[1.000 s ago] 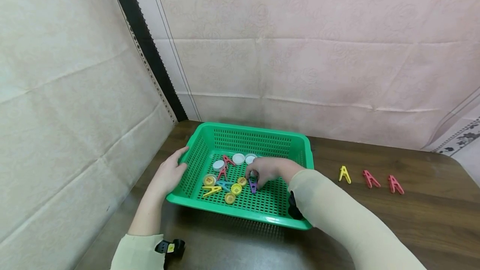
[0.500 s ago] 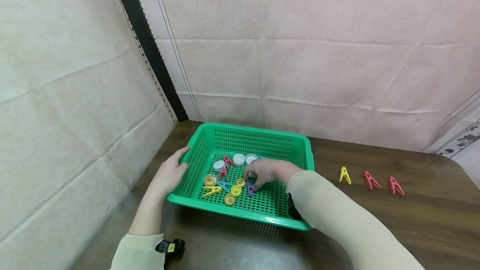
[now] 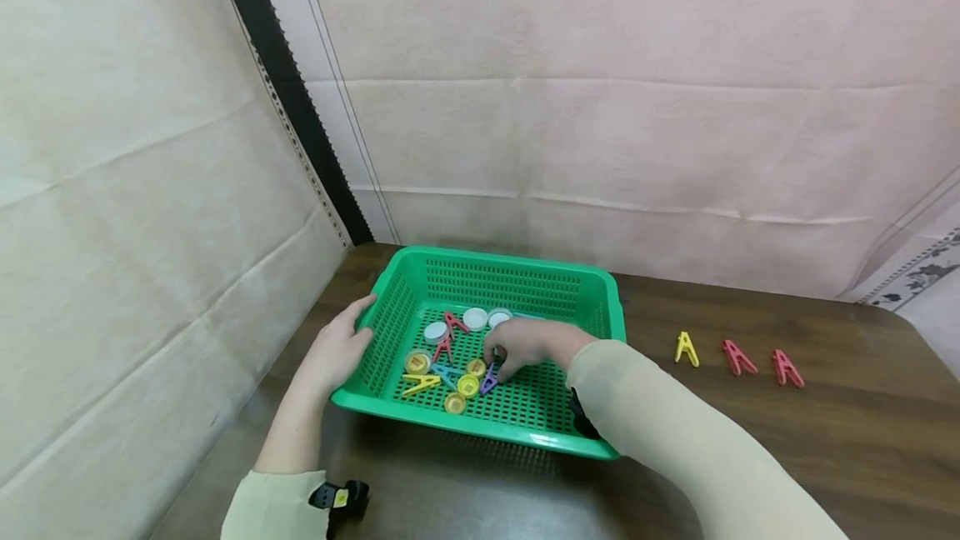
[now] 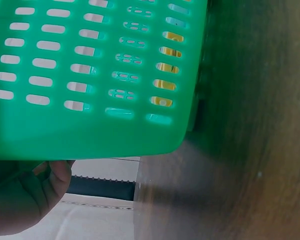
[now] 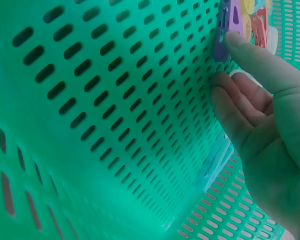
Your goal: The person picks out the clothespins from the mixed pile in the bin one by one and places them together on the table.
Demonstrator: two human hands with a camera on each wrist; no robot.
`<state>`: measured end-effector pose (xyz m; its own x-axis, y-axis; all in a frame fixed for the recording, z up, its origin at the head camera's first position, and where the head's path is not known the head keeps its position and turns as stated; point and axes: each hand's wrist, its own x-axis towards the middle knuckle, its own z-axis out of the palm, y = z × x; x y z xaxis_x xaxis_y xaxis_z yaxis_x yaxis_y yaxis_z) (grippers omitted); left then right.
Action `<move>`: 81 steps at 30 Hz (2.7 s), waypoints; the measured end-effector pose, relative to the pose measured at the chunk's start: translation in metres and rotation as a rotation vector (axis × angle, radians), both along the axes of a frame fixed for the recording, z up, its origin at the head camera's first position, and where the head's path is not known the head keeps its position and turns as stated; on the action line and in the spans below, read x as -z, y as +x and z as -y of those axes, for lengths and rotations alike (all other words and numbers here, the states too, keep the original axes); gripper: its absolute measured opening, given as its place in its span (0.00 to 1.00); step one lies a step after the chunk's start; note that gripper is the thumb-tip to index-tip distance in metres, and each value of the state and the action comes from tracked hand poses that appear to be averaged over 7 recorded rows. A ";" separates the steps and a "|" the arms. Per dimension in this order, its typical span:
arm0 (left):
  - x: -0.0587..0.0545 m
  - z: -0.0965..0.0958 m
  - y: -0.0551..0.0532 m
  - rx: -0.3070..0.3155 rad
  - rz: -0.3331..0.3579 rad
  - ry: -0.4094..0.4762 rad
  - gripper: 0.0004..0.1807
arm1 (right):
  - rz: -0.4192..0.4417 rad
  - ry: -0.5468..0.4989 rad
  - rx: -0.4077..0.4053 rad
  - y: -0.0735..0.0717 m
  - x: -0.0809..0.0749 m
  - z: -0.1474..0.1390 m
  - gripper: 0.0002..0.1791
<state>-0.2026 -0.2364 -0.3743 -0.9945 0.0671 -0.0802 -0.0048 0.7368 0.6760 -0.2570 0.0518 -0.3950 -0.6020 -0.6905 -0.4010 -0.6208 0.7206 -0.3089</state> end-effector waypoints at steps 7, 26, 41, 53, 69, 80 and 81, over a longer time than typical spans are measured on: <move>-0.001 -0.001 0.000 -0.003 0.010 0.015 0.30 | 0.005 0.039 -0.012 0.003 -0.001 0.002 0.20; -0.001 0.002 0.004 0.005 -0.004 0.001 0.30 | 0.064 -0.101 0.009 0.004 -0.014 -0.004 0.10; -0.001 0.002 0.003 0.013 -0.005 -0.001 0.30 | 0.057 -0.178 0.014 0.004 -0.035 -0.009 0.10; -0.002 0.002 0.002 0.023 -0.007 -0.014 0.30 | 0.048 -0.231 0.046 0.014 -0.063 -0.023 0.11; -0.003 0.002 0.002 0.033 -0.007 -0.022 0.30 | 0.066 -0.268 0.157 0.026 -0.066 -0.075 0.13; -0.004 0.003 0.003 0.039 -0.004 -0.024 0.30 | 0.055 -0.382 0.185 0.036 -0.072 -0.106 0.13; -0.004 0.003 0.003 0.039 -0.005 -0.026 0.30 | 0.049 -0.383 0.188 0.036 -0.073 -0.108 0.13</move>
<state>-0.1999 -0.2396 -0.3699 -0.9915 0.1042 -0.0773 0.0280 0.7534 0.6570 -0.2210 0.1602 -0.3225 -0.7183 -0.6751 -0.1683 -0.4672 0.6473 -0.6022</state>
